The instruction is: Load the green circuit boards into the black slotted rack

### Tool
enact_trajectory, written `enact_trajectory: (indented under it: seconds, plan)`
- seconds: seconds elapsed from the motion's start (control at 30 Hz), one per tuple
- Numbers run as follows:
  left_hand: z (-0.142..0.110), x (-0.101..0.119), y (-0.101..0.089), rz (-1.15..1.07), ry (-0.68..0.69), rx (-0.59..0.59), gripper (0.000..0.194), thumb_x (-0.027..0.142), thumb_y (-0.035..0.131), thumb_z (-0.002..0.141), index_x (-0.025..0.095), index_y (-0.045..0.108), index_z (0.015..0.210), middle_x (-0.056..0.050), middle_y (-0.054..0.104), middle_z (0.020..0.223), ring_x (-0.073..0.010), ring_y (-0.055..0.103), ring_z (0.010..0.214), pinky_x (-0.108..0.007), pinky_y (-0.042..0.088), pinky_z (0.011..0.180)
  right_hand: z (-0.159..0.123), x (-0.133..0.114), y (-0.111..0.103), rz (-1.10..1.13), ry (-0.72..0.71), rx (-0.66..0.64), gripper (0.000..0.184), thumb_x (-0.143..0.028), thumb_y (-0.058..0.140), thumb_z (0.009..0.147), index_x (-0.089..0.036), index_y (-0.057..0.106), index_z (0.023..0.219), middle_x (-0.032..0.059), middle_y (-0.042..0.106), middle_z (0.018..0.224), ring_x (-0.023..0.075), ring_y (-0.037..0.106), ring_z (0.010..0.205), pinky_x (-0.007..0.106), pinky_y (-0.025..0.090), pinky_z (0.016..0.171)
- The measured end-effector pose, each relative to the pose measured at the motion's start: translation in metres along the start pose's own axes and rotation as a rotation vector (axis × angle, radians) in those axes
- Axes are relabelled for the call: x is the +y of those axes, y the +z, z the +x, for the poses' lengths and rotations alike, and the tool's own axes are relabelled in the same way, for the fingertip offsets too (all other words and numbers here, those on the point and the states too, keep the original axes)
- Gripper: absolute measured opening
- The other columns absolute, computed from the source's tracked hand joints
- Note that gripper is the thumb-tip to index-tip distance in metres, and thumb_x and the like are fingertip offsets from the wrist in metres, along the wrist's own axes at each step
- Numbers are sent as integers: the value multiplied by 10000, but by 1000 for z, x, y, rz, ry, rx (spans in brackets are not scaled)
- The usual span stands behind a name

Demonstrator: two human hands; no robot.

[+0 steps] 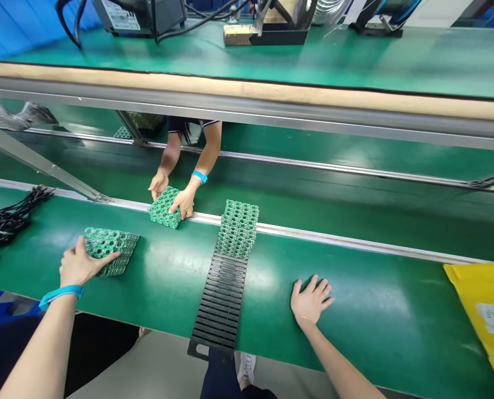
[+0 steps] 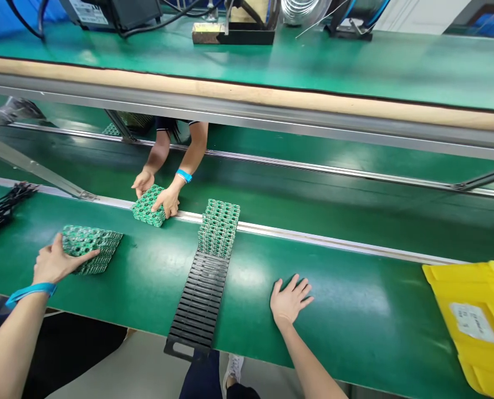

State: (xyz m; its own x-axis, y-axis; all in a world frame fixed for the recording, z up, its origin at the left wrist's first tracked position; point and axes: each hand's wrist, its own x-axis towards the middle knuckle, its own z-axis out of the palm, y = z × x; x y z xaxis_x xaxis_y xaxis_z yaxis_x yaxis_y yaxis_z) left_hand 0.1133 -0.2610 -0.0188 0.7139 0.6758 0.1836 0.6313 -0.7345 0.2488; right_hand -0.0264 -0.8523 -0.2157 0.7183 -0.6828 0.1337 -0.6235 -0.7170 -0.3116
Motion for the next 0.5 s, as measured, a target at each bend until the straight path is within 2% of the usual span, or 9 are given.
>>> enact_trajectory:
  seconds: [0.07, 0.13, 0.2, 0.23, 0.3, 0.37, 0.43, 0.5]
  plan:
    - [-17, 10, -18, -11, -17, -10, 1605, 964, 727, 248, 147, 378, 1584, -227, 500, 1512, -492, 499, 1381, -643, 423, 1141, 0, 0, 1, -4, 3, -1, 723, -378, 324, 985, 130, 485, 1474, 354, 314, 1531, 473, 254, 1451, 710, 207, 1166]
    - [-42, 19, -32, -108, -1, 81, 1669, 1048, 609, 277, 150, 250, 1637, -206, 418, 1580, -471, 404, 1461, -619, 363, 1206, -1, 0, 2, -7, 6, -1, 714, -377, 333, 986, 117, 486, 1479, 346, 315, 1535, 465, 251, 1456, 702, 210, 1170]
    - [-80, 28, -38, -258, 50, 164, 1711, 1067, 578, 288, 149, 142, 1664, -192, 351, 1619, -454, 325, 1505, -591, 316, 1250, -1, 0, 3, -7, 9, 2, 712, -382, 328, 986, 106, 490, 1480, 338, 321, 1536, 456, 248, 1457, 697, 216, 1170]
    - [-103, 34, -36, -333, 78, 172, 1737, 1046, 617, 293, 135, 78, 1671, -206, 310, 1631, -462, 299, 1511, -594, 304, 1257, -1, -1, 3, -4, 9, 3, 712, -384, 323, 987, 102, 491, 1480, 335, 324, 1535, 453, 246, 1458, 698, 221, 1168]
    - [-156, 51, -22, -517, 161, 197, 1719, 954, 743, 347, 96, 59, 1669, -259, 339, 1581, -466, 456, 1391, -608, 375, 1215, 0, -1, 4, 2, 5, 6, 712, -384, 315, 986, 100, 491, 1477, 337, 325, 1533, 451, 238, 1459, 706, 229, 1160]
    - [-212, 77, 3, -641, 227, 142, 1607, 862, 804, 474, 98, 50, 1670, -290, 321, 1573, -459, 509, 1338, -628, 404, 1181, 0, -1, 4, 9, 4, 5, 714, -385, 310, 985, 101, 488, 1477, 342, 324, 1531, 452, 232, 1459, 717, 232, 1152]
    - [-261, 109, 33, -690, 281, 118, 1514, 786, 829, 567, 111, 42, 1670, -296, 300, 1585, -459, 416, 1433, -628, 338, 1225, 1, -1, 4, 14, 5, 6, 718, -388, 309, 984, 102, 486, 1478, 345, 324, 1529, 454, 233, 1457, 723, 229, 1150]
    - [-297, 143, 63, -704, 306, 96, 1450, 681, 862, 630, 117, 21, 1668, -308, 276, 1600, -467, 319, 1500, -650, 278, 1246, 1, -1, 4, 13, 2, 13, 717, -391, 312, 982, 99, 491, 1475, 343, 330, 1527, 451, 238, 1456, 722, 232, 1150]
